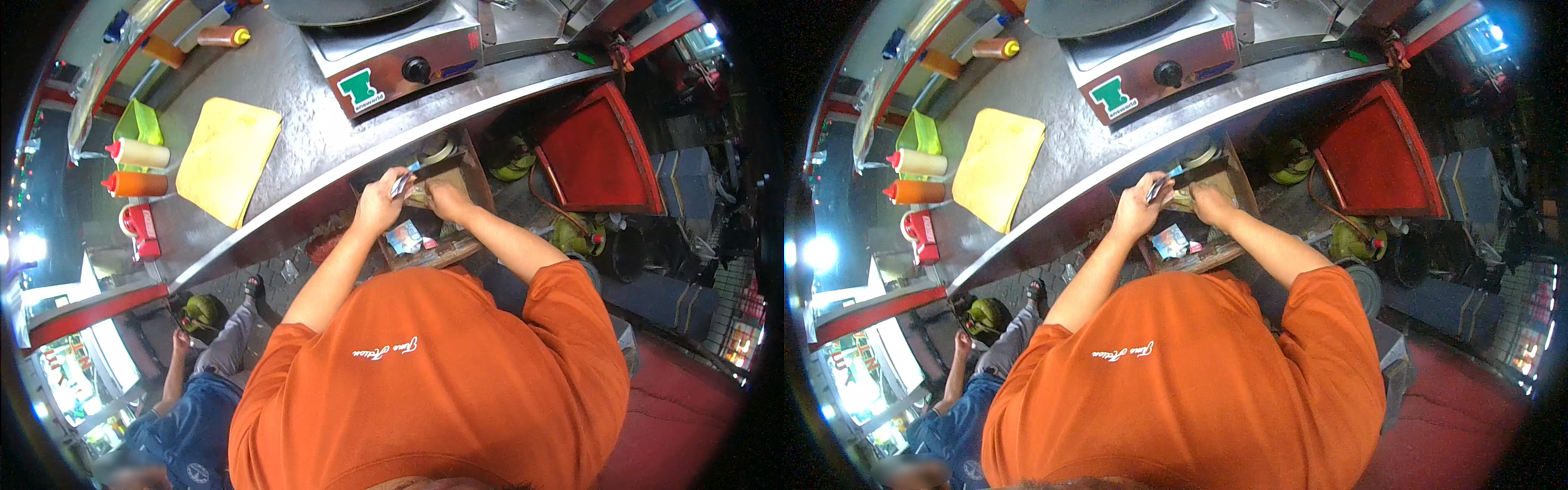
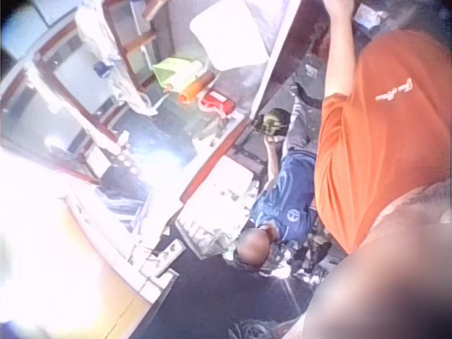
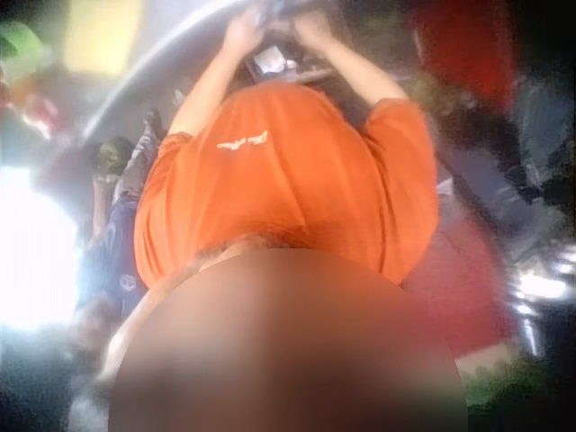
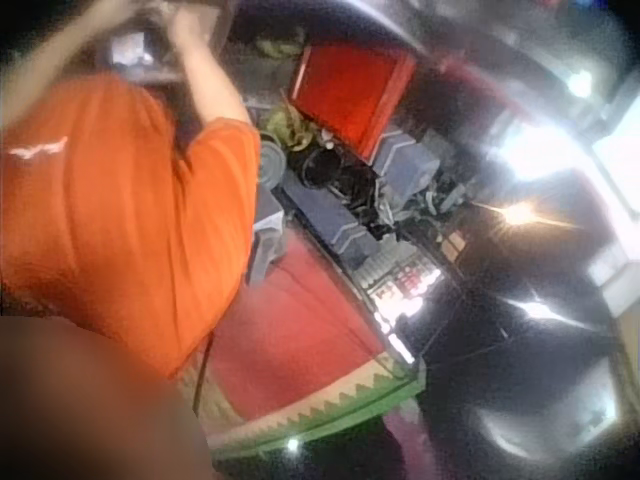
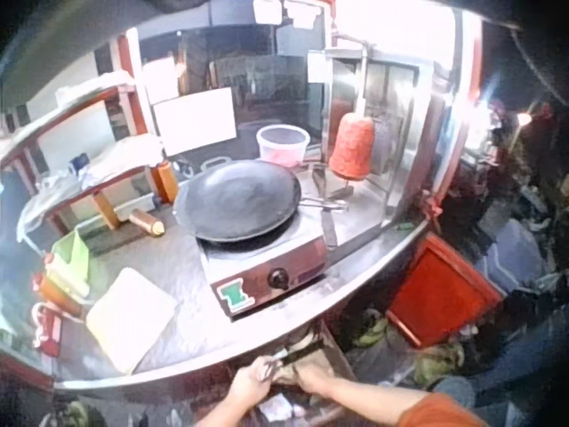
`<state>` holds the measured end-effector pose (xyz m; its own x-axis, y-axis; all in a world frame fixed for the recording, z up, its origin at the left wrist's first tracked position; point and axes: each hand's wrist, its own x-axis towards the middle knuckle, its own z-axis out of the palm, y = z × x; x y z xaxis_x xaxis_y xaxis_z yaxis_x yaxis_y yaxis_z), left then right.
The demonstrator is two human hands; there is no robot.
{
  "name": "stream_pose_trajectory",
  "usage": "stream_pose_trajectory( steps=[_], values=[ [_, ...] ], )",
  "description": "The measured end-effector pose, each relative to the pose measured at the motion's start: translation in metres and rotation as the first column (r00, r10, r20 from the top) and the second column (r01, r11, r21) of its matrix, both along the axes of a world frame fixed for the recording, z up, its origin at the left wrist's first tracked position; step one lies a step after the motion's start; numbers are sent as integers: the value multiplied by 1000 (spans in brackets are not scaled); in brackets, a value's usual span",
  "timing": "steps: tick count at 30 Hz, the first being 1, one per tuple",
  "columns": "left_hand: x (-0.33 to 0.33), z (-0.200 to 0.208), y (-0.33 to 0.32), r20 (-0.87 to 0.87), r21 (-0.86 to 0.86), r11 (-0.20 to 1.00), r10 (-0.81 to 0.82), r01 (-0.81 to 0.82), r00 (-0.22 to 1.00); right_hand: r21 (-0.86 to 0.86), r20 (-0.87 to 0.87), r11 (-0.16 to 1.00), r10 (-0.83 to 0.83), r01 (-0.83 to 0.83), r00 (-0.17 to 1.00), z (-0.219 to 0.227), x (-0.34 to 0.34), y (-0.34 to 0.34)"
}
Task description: The person assembles a street food wrap by placing shredded lettuce and cooked meat onto a flatbread, adding sauces, and rolling it into a cone. They then wrap the cone in paper, place it in a plastic bag, and complete a cash transaction with a customer.
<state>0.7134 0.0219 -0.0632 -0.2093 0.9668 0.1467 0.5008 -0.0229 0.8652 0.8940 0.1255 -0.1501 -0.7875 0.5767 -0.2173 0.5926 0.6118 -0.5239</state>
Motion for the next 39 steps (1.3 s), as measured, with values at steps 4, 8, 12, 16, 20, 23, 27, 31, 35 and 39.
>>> stream_pose_trajectory(
  steps=[4,8,12,16,20,23,27,31,35,39],
  values=[
    [-4,-4,1,126,-7,992,-125,126,984,193,24,974,119,-121,993,-11,-10,0],
    [-8,-8,1,216,-60,985,-144,160,966,32,71,985,168,-170,983,-2,-18,1],
    [-6,-9,0,-8,-95,992,-86,85,996,-103,84,977,198,-189,977,46,-3,-6],
    [-3,-5,-2,33,-112,970,-215,217,976,-184,-78,977,90,-104,993,98,11,-14],
    [0,2,-3,274,-197,929,-255,313,927,-232,-470,966,-213,113,857,121,13,-12],
    [7,1,-2,449,-194,973,-23,123,893,-666,-495,707,-657,237,569,118,8,-25],
    [16,-6,-4,650,-196,977,62,89,757,-931,-171,292,-878,217,448,113,-1,-45],
    [14,-10,-11,905,-304,921,201,242,374,-914,-405,405,-914,-22,0,124,4,-30],
    [7,-5,-13,932,-255,937,173,238,317,-873,-425,483,-821,66,381,135,16,-22],
    [10,0,-9,699,-304,945,135,121,702,-822,-367,524,-787,223,496,116,4,-49]
  ],
)
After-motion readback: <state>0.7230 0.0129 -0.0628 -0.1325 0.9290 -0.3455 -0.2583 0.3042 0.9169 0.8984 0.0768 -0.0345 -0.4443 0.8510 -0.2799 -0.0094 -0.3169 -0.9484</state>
